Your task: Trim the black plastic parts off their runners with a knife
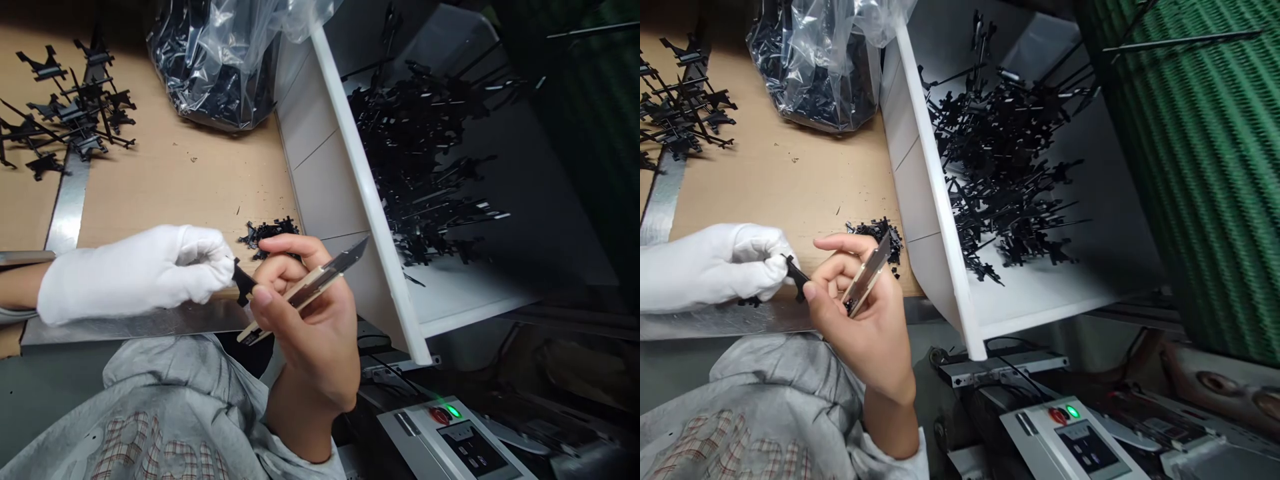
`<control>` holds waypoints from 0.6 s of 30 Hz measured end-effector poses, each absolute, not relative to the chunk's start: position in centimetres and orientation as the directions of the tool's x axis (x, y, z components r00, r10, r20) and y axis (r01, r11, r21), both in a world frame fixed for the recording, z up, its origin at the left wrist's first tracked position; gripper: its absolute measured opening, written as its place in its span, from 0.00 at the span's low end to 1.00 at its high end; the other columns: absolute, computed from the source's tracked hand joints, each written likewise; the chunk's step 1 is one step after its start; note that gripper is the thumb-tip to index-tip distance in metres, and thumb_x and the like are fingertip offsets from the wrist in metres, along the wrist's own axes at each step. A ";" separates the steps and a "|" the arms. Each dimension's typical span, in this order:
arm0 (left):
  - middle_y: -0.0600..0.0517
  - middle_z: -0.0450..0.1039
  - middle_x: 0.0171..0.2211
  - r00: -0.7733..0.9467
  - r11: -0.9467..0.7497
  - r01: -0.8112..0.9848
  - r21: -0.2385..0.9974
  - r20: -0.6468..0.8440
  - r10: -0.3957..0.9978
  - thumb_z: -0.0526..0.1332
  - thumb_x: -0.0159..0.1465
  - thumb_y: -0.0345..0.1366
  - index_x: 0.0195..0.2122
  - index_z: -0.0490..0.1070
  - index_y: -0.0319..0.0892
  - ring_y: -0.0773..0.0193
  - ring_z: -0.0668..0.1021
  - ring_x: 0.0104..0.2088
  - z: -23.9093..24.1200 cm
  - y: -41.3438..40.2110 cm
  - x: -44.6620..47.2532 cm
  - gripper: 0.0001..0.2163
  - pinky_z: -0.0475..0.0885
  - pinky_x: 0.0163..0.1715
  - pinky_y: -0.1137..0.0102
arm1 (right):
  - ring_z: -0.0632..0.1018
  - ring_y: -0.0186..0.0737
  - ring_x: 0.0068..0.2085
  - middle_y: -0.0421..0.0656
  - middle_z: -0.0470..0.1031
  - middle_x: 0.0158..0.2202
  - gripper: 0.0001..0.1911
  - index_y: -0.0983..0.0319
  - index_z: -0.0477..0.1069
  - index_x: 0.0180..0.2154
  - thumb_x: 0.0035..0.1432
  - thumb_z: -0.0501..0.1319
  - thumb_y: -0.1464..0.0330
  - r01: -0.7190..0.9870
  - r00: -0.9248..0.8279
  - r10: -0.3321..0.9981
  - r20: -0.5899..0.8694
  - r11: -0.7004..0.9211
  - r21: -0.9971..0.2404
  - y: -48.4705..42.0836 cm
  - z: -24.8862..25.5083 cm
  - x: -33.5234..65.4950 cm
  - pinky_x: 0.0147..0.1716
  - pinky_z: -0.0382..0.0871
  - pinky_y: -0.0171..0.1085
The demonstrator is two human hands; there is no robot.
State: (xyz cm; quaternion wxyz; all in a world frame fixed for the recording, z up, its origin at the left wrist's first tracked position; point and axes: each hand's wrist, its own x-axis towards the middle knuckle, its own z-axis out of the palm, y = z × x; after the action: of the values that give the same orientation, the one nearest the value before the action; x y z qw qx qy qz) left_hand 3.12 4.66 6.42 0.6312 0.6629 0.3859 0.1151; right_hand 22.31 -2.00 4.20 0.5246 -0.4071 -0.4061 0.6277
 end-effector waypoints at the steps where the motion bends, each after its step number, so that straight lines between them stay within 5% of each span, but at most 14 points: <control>1: 0.59 0.64 0.19 0.663 0.091 0.370 0.925 -0.331 0.671 0.57 0.61 0.38 0.27 0.67 0.42 0.71 0.64 0.20 6.4 4.7 3.1 0.08 0.62 0.21 0.76 | 0.62 0.26 0.20 0.31 0.69 0.25 0.16 0.56 0.73 0.47 0.60 0.74 0.68 -0.343 -0.105 0.992 -0.072 -0.104 -0.933 -2.1 4.1 22.3 0.18 0.56 0.28; 8: 0.59 0.69 0.20 0.673 0.284 0.379 0.881 -0.473 0.568 0.63 0.62 0.41 0.33 0.72 0.41 0.76 0.62 0.18 5.7 5.1 2.4 0.09 0.57 0.18 0.83 | 0.63 0.25 0.21 0.34 0.70 0.24 0.04 0.58 0.81 0.39 0.64 0.72 0.65 -0.335 -0.091 0.992 -0.093 -0.118 -0.935 -2.2 3.2 22.4 0.19 0.58 0.28; 15: 0.56 0.65 0.20 0.817 0.453 0.282 0.846 -0.459 0.349 0.63 0.67 0.44 0.28 0.70 0.37 0.76 0.59 0.19 5.0 4.8 2.7 0.16 0.54 0.19 0.80 | 0.66 0.27 0.20 0.33 0.71 0.22 0.10 0.59 0.77 0.35 0.65 0.70 0.60 -0.343 -0.135 0.979 -0.153 -0.191 -0.920 -1.8 3.1 22.3 0.19 0.59 0.30; 18: 0.55 0.66 0.22 0.770 0.394 0.409 0.823 -0.543 0.335 0.62 0.68 0.48 0.30 0.72 0.38 0.73 0.64 0.22 5.4 5.1 2.3 0.17 0.60 0.22 0.79 | 0.65 0.27 0.19 0.33 0.71 0.22 0.13 0.59 0.74 0.33 0.65 0.69 0.58 -0.306 -0.147 0.972 -0.183 -0.220 -0.926 -1.7 3.0 22.4 0.19 0.57 0.30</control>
State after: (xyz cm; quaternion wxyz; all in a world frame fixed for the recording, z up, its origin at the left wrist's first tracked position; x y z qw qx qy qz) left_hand 2.26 5.15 5.44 0.7632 0.5501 0.3383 -0.0243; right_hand 22.42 -1.71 3.01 0.4907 -0.4311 -0.3862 0.6513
